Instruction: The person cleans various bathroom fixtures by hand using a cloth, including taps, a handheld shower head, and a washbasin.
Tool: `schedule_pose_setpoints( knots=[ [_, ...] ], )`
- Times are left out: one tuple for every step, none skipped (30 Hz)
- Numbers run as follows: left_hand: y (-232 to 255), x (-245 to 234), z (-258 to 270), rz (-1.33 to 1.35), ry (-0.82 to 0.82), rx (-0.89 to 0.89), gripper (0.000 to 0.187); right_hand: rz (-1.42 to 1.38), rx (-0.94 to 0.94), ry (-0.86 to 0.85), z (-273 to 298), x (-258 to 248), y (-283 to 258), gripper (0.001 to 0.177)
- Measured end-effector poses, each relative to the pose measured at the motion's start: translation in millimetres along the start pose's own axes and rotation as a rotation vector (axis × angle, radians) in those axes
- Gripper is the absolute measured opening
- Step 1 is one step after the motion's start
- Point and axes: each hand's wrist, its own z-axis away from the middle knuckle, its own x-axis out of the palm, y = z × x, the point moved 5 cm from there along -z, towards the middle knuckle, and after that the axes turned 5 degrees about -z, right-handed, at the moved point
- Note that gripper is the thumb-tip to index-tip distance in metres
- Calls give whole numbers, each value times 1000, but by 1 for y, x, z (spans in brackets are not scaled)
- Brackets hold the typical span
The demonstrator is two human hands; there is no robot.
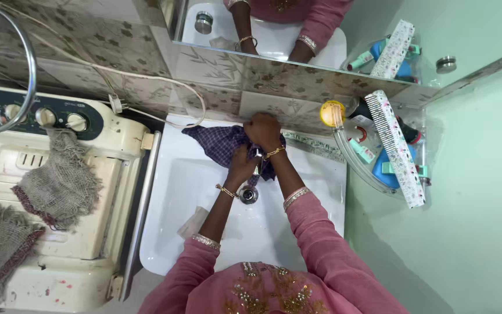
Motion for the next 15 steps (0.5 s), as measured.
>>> schedule_pose_setpoints(
  knots=[
    [-5, 6, 2, 0, -27, -71, 59, -46, -2, 14, 1, -4, -2, 29],
    [-8, 10, 6, 0, -55, -143, 51, -93, -4, 27, 2, -9, -4, 29],
    [-5, 8, 10, -44, -42, -136, 47, -141, -7, 40, 5, -15, -8, 30],
    [-1, 6, 15, -88, -29, -129, 42, -140, 28, 9, 8, -21, -9, 30],
    [3, 1, 20, -135, -14, -122, 38, -143, 62, -22, 11, -25, -12, 30],
    [9, -2, 28, -117, -3, -114, 39, -146, 96, -53, 16, -28, -15, 30],
    [16, -7, 32, -99, 13, -101, 41, -108, 50, 2, 20, -34, -22, 29],
    [24, -13, 35, -82, 29, -88, 42, -71, 5, 56, 30, -39, -29, 29],
    [29, -13, 40, 18, -16, -140, 47, -33, -41, 111, 41, -42, -34, 31],
    [35, -9, 46, 119, -61, -192, 54, -53, -114, 161, 51, -44, -41, 32],
    [37, -4, 53, 223, -108, -247, 60, -71, -185, 207, 63, -46, -45, 35],
    [48, -8, 57, 237, -64, -39, 60, -89, -257, 253, 74, -48, -49, 38],
    [56, -12, 63, 249, -24, 175, 60, -30, -272, 259, 82, -49, -50, 37],
    [64, -16, 68, 259, 11, 390, 60, 29, -288, 266, 88, -51, -51, 36],
    [54, -12, 67, 332, -115, 221, 61, 87, -299, 274, 92, -52, -52, 34]
  ],
)
